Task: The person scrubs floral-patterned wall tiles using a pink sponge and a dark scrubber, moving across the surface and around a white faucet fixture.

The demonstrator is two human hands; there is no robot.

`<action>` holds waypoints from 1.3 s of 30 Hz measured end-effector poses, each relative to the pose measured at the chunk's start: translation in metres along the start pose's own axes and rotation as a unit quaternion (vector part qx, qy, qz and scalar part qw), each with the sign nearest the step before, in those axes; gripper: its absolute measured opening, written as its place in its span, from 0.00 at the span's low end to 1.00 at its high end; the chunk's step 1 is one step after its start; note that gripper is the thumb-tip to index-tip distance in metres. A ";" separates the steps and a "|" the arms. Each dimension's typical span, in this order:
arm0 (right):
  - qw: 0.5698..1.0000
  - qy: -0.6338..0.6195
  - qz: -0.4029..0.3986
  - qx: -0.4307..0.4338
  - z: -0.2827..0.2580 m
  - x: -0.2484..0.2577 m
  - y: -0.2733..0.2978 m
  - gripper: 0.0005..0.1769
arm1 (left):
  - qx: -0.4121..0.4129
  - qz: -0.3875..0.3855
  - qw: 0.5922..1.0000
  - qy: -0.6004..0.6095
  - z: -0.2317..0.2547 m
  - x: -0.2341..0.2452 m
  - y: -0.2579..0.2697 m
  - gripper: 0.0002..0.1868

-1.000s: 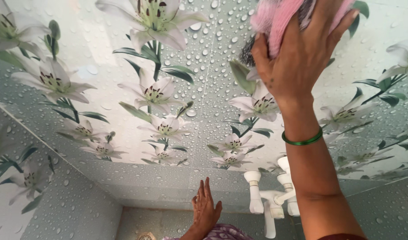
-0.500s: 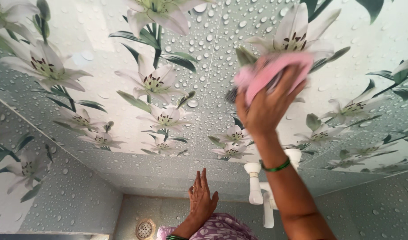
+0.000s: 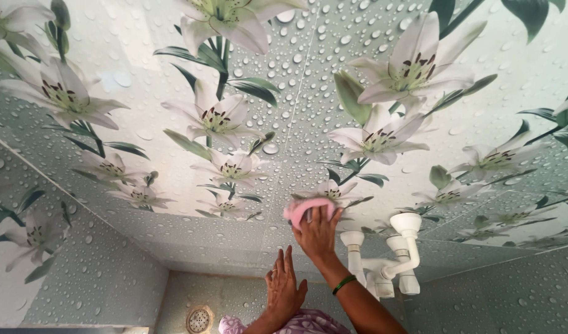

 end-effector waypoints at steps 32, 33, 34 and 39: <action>0.954 0.067 0.291 -0.036 0.101 0.302 -0.295 0.44 | 0.012 -0.023 1.000 -0.003 0.009 -0.006 -0.004 0.58; 0.960 0.060 0.271 -0.043 0.101 0.317 -0.307 0.43 | 0.014 -0.026 1.000 -0.004 0.009 -0.007 -0.005 0.58; 0.966 0.054 0.250 -0.050 0.102 0.331 -0.317 0.43 | 0.016 -0.029 0.999 -0.005 0.010 -0.008 -0.006 0.58; 0.970 0.050 0.233 -0.058 0.089 0.361 -0.336 0.43 | 0.017 -0.034 0.999 -0.011 0.013 -0.011 -0.011 0.57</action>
Point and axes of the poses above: each hand's wrist, its own y-axis away from the middle knuckle, its own x-axis out of the back of the hand, z = x × y, the point moved 8 cm from there along -y, towards the middle knuckle, and after that the axes turned 11 degrees about z, right-handed, at the moved point
